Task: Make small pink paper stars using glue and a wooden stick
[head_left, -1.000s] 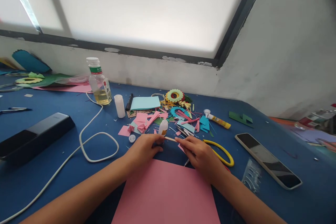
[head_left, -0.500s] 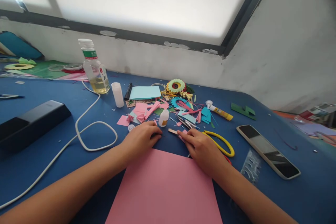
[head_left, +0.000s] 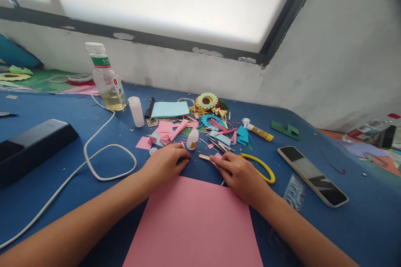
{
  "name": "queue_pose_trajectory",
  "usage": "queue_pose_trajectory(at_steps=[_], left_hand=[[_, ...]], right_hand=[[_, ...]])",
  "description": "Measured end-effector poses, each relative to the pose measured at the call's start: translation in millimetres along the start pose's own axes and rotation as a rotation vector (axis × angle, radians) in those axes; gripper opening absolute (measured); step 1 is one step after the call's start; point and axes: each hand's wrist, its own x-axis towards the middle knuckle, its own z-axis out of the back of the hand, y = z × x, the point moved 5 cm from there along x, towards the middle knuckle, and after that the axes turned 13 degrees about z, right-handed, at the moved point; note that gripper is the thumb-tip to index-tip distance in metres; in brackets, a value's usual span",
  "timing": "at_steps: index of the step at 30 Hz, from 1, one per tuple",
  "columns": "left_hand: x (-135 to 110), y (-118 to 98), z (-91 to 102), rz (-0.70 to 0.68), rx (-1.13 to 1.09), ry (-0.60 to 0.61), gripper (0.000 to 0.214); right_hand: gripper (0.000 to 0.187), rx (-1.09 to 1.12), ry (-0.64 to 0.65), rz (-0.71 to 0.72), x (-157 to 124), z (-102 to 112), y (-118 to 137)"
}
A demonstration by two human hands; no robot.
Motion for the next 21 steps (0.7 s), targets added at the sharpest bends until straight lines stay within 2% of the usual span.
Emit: queue_pose_trajectory(at_steps=[6,15,21], left_hand=[[-1.0,-0.2,0.9,0.005,0.016,0.002,0.024],[-2.8,-0.5,0.8,-0.006,0.026,0.006,0.024],[-1.5,-0.7,0.1,-0.016,0.027,-0.001,0.024]], right_hand=[[0.034,0.002,0.003,-0.003,-0.6,-0.7,-1.9],[0.028,0.035,-0.033,-0.067,-1.2,16.7,-9.1],[0.031,0.058,-0.012,-0.044,3.4,4.9,-4.2]])
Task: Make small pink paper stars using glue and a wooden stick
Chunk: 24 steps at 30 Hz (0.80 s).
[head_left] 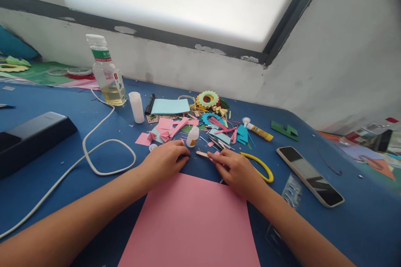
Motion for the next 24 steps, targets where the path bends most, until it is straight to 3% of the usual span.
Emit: queue_pose_trajectory(at_steps=[6,11,24], left_hand=[[0.0,-1.6,1.3,-0.005,0.007,0.003,0.024],[-0.4,-1.9,2.1,-0.008,0.007,0.002,0.024],[-0.6,-2.8,1.6,-0.015,0.011,0.006,0.025]], right_hand=[[0.026,-0.017,0.016,-0.017,-4.7,4.1,-2.1],[0.030,-0.038,-0.048,-0.035,-3.2,11.6,-1.9],[0.029,-0.058,-0.059,0.015,-3.7,9.5,-2.0]])
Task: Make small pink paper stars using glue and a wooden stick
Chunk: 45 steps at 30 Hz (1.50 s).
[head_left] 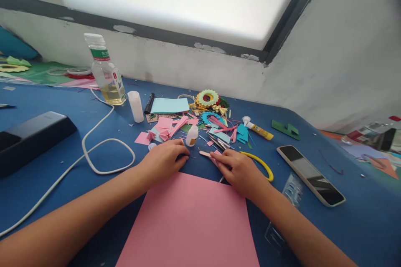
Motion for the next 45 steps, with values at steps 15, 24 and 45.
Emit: queue_pose_trajectory(at_steps=[15,24,45], left_hand=[[-1.7,-0.1,-0.5,0.001,0.025,0.000,0.025],[-2.8,-1.3,0.4,0.003,0.042,-0.003,0.025],[-1.0,-1.2,-1.0,-0.018,0.047,-0.001,0.023]], right_hand=[[0.029,-0.079,0.094,-0.029,0.3,-9.7,-0.3],[0.030,-0.058,0.050,-0.122,-0.4,1.6,-2.5],[0.029,-0.311,0.147,-0.034,3.3,-6.9,14.2]])
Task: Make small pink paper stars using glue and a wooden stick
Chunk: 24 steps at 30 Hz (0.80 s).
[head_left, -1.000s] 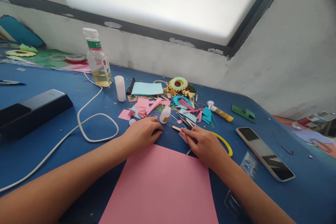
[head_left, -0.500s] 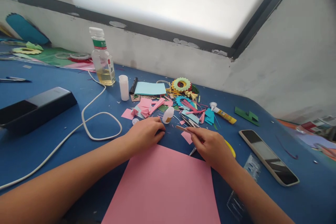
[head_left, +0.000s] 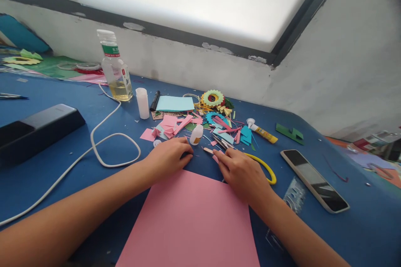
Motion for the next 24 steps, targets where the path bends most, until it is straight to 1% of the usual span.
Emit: queue_pose_trajectory(at_steps=[5,8,11,13,17,24], left_hand=[[-0.3,-0.3,0.8,0.003,0.002,0.006,0.025],[-0.5,-0.3,1.2,0.005,0.005,0.006,0.025],[-0.8,-0.4,1.3,0.004,0.007,0.005,0.025],[-0.9,-0.4,1.3,0.003,0.008,0.002,0.025],[-0.6,0.0,1.1,0.000,0.010,-0.007,0.024],[-0.6,-1.6,2.1,-0.015,0.014,-0.005,0.024]], right_hand=[[0.029,0.008,-0.030,-0.008,-2.4,1.0,-2.9],[0.027,0.037,-0.066,-0.011,-4.0,5.4,-7.7],[0.030,0.058,-0.122,-0.063,-6.6,12.7,-14.1],[0.030,0.062,-0.137,-0.094,-7.5,15.1,-15.8],[0.025,0.064,-0.080,-0.071,-4.0,9.1,-10.1],[0.030,0.052,0.007,-0.027,2.8,-2.9,-2.3]])
